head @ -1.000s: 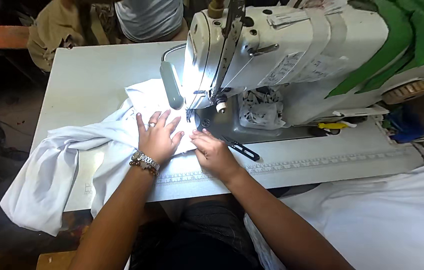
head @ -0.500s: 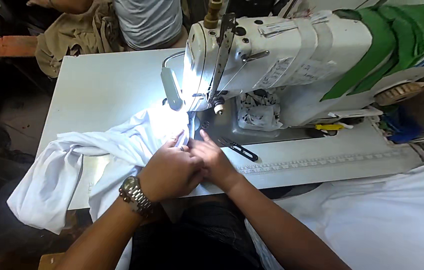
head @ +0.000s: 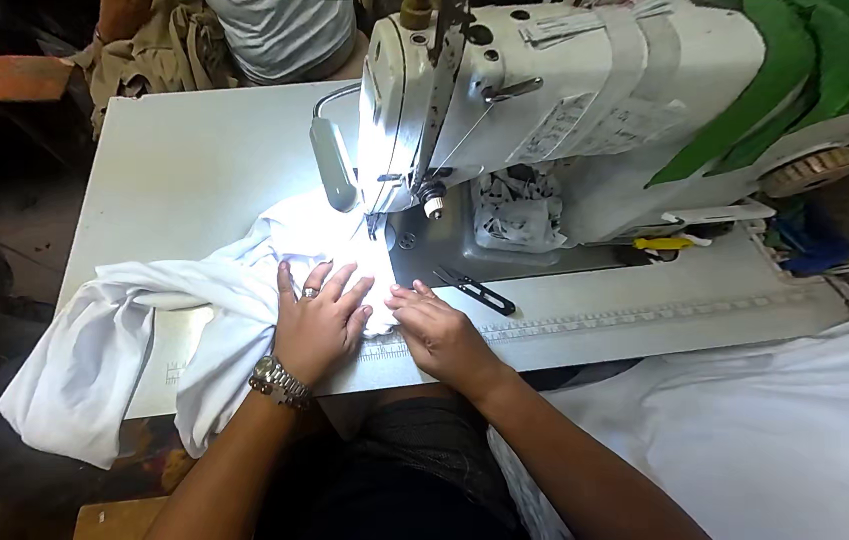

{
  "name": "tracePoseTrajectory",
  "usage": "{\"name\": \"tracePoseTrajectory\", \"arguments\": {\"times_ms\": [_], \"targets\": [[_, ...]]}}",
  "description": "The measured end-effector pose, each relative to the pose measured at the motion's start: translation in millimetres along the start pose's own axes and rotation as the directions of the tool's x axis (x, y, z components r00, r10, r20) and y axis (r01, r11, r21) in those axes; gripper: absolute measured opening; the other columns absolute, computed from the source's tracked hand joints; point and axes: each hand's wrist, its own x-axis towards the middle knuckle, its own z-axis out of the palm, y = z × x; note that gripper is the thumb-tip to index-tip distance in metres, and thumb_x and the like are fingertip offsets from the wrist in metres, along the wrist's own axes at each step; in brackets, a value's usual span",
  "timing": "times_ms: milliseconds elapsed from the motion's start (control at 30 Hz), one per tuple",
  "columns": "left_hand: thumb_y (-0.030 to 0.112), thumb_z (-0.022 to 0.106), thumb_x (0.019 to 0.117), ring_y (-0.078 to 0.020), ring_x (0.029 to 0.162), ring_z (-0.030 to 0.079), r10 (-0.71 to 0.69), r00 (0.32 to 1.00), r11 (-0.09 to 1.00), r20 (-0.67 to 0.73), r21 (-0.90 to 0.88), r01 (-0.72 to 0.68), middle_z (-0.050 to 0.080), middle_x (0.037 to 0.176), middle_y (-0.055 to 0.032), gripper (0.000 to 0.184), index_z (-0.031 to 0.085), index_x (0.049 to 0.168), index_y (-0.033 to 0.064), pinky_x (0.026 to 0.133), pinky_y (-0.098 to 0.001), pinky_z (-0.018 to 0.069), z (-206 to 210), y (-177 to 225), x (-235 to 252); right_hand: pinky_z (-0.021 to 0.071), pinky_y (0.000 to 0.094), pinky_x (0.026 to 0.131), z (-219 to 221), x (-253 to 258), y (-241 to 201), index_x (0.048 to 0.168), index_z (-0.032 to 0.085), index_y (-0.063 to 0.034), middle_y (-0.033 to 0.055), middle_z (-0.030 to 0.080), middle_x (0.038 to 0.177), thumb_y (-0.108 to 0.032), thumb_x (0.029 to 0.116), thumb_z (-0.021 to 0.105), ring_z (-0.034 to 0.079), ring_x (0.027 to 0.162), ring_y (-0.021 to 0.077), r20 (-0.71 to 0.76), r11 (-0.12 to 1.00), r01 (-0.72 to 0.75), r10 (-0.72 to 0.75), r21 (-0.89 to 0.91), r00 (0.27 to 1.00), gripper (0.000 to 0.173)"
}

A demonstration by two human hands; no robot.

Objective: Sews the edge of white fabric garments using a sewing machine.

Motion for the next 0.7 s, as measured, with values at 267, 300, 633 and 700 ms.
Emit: {"name": "tracePoseTrajectory", "arguments": {"times_ms": [267,300,633,700], "targets": [[0.048,0.028,0.1078,-0.0294,0.151,0.035,-0.031,0.999,0.999,0.017,0.037,0.03,0.05,0.156,0.0042,0.049,0.056,0.147,0.0379,0.118,-0.074,0.0021,10,-15,26,0.045,0.0475,0.113,3,25,11,0.102,0.074,0.0054,0.0178,0.074,0.115,0.001,0.0951,0.056,0.066,0.123,0.032,0.001,1.0,-0.026,0.026,-0.018,1.0,0.019],[0.048,0.027,0.1079,-0.0292,0.151,0.035,-0.034,0.999,0.999,0.026,0.035,0.033,0.049,0.156,0.0047,0.049,0.055,0.147,0.0382,0.118,-0.0739,0.002,9,-16,27,0.0452,0.0475,0.113,3,25,10,0.102,0.074,0.0055,0.0178,0.074,0.115,0.001,0.0947,0.057,0.066,0.122,0.0321,-0.003,0.999,-0.029,0.029,-0.014,1.0,0.019],[0.047,0.028,0.1083,-0.0292,0.153,0.031,-0.086,0.993,0.996,0.08,0.013,0.086,0.046,0.159,0.0056,0.049,0.053,0.15,0.0382,0.118,-0.0738,0.0,4,-22,46,0.0446,0.0476,0.114,7,45,17,0.107,0.073,0.0083,0.0201,0.073,0.119,0.005,0.0946,0.056,0.066,0.123,0.0338,-0.005,0.996,-0.086,0.086,0.0,0.996,0.022],[0.046,0.028,0.1084,-0.0304,0.153,0.03,-0.1,0.99,0.995,0.097,0.019,0.099,0.045,0.16,0.0041,0.049,0.052,0.15,0.0377,0.118,-0.074,-0.0008,0,-23,50,0.045,0.0467,0.113,8,50,18,0.107,0.073,0.0091,0.021,0.073,0.119,0.005,0.0948,0.055,0.066,0.123,0.0344,-0.009,0.996,-0.087,0.087,-0.01,0.996,0.021]]}}
